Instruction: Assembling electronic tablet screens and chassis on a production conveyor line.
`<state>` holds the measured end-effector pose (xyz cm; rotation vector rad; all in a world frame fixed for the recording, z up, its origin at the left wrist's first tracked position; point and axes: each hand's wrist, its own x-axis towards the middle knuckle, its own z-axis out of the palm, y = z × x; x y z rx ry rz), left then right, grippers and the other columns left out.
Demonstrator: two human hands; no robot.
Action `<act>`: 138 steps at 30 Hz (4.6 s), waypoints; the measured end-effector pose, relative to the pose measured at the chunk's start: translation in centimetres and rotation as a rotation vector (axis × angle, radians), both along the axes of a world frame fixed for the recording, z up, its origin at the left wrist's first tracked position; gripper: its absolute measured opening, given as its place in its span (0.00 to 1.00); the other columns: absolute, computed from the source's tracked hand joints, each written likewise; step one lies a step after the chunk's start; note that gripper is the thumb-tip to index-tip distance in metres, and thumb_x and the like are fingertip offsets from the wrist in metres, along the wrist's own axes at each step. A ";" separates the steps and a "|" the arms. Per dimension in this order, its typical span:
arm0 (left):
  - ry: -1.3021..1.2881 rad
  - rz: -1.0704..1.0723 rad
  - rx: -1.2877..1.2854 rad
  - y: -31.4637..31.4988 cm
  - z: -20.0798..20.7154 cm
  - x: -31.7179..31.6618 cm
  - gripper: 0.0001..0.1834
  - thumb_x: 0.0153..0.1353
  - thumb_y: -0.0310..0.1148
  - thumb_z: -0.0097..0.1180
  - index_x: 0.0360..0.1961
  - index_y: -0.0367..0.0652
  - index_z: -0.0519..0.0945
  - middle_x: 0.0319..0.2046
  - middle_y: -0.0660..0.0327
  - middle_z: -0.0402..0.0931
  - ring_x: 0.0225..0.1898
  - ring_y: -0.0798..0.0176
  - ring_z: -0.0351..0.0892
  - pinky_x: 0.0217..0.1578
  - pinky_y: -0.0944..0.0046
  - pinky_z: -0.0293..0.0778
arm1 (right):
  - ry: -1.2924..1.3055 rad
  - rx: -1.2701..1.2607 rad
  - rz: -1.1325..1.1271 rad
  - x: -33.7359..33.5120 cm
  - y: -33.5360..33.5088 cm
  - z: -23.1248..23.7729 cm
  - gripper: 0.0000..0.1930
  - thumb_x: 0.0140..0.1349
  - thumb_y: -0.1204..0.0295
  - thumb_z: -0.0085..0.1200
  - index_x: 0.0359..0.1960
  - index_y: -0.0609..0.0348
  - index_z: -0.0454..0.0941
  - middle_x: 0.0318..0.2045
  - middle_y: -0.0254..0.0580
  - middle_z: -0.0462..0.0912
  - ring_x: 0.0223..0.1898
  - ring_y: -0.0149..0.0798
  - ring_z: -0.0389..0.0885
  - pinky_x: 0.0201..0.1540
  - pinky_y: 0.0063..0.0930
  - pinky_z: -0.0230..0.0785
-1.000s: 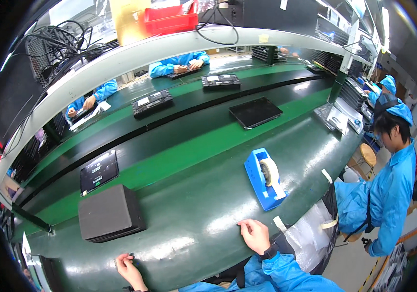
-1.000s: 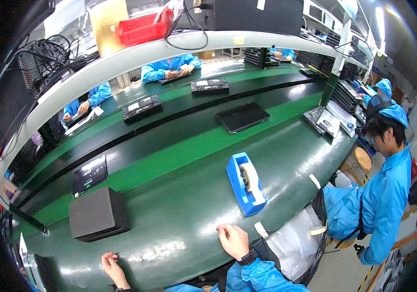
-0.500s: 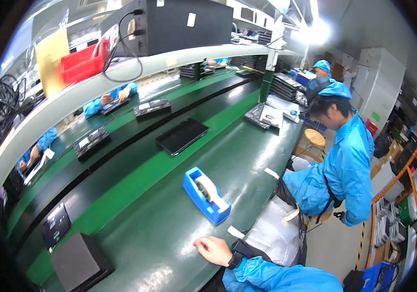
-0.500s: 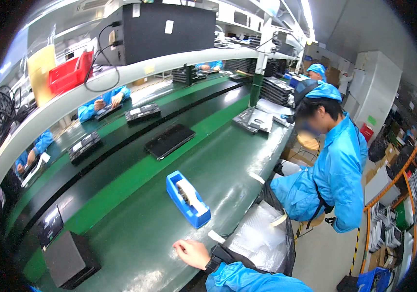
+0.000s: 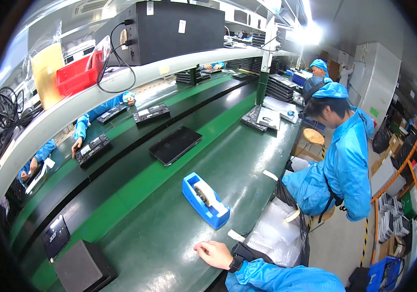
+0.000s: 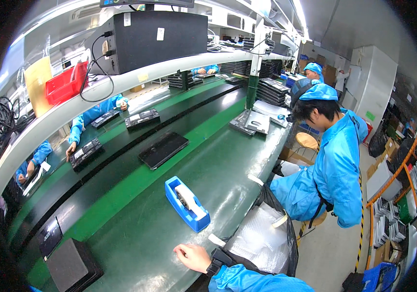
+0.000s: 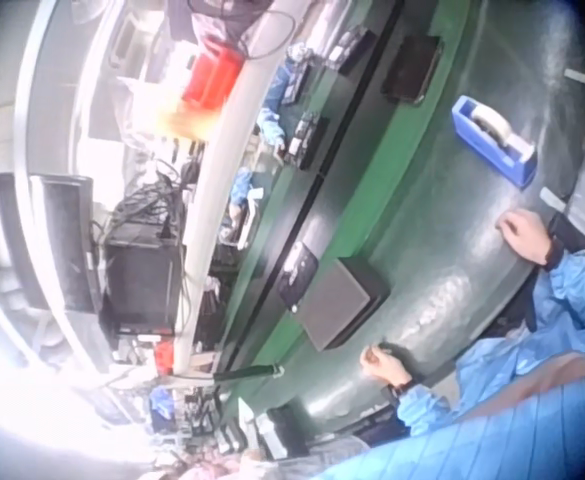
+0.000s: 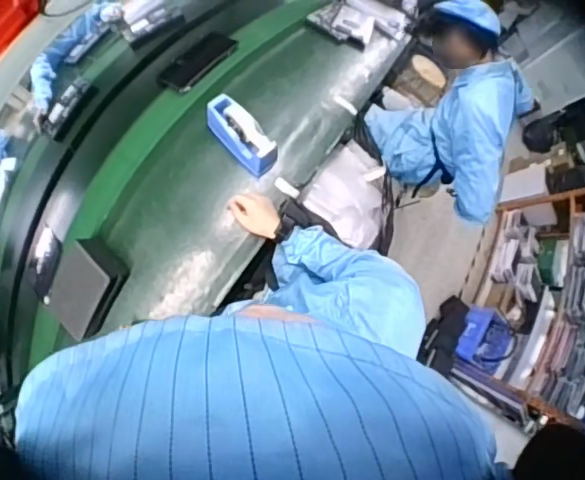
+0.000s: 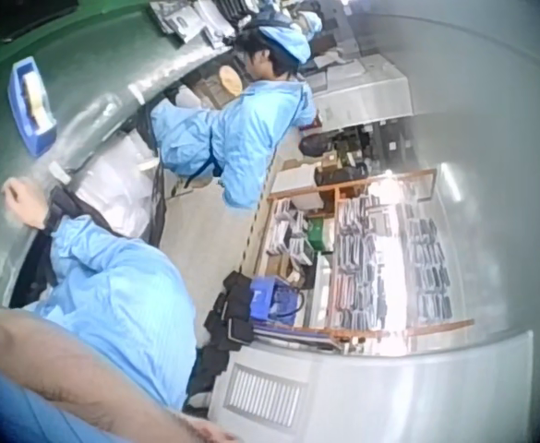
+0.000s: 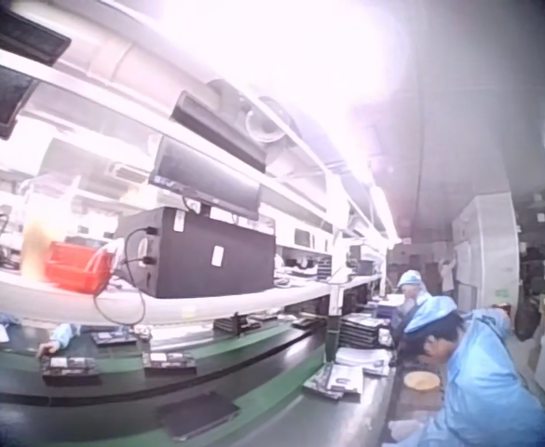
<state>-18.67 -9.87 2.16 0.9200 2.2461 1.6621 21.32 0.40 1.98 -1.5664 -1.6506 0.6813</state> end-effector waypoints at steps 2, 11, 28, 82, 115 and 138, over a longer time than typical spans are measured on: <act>-0.030 -0.013 -0.011 -0.1 -0.1 -0.1 0.10 0.65 0.27 0.49 0.45 0.34 0.70 0.33 0.55 0.75 0.29 0.64 0.75 0.30 0.68 0.72 | 0.004 0.014 0.002 0.0 -0.1 0.1 0.10 0.63 0.65 0.46 0.37 0.54 0.78 0.31 0.42 0.83 0.35 0.47 0.81 0.37 0.38 0.72; -0.299 0.133 0.014 0.6 3.8 2.6 0.12 0.66 0.27 0.47 0.50 0.40 0.69 0.32 0.56 0.74 0.24 0.69 0.72 0.21 0.71 0.69 | 0.038 0.079 -0.024 -0.1 -0.1 -0.7 0.09 0.62 0.65 0.49 0.36 0.51 0.81 0.28 0.38 0.82 0.26 0.38 0.79 0.30 0.30 0.71; 0.109 -0.539 0.643 -1.4 -8.3 -8.3 0.17 0.54 0.21 0.49 0.47 0.33 0.73 0.34 0.55 0.72 0.35 0.59 0.72 0.39 0.62 0.70 | 0.010 -0.029 -0.006 0.2 -0.3 0.8 0.10 0.63 0.65 0.47 0.37 0.53 0.79 0.33 0.42 0.83 0.36 0.46 0.82 0.37 0.37 0.73; -1.270 -0.718 -0.032 48.9 2.0 20.4 0.22 0.59 0.44 0.56 0.50 0.42 0.73 0.50 0.56 0.75 0.52 0.50 0.73 0.53 0.44 0.67 | 0.396 -0.024 -0.010 2.1 0.6 0.6 0.05 0.58 0.76 0.54 0.34 0.59 0.81 0.23 0.38 0.80 0.20 0.31 0.75 0.23 0.23 0.68; -1.020 -0.553 0.302 6.8 13.3 -16.1 0.11 0.62 0.35 0.56 0.40 0.40 0.80 0.39 0.58 0.82 0.38 0.60 0.81 0.43 0.61 0.76 | 0.663 -0.081 0.515 -24.1 6.7 11.5 0.18 0.64 0.64 0.54 0.47 0.67 0.75 0.31 0.39 0.82 0.27 0.28 0.78 0.29 0.23 0.73; -0.083 -0.209 -0.008 8.2 6.9 -22.2 0.15 0.60 0.33 0.57 0.41 0.30 0.80 0.33 0.61 0.81 0.36 0.68 0.77 0.39 0.69 0.70 | 0.292 0.037 0.327 -30.9 7.3 6.8 0.19 0.55 0.60 0.63 0.35 0.67 0.78 0.27 0.45 0.82 0.29 0.37 0.80 0.35 0.31 0.73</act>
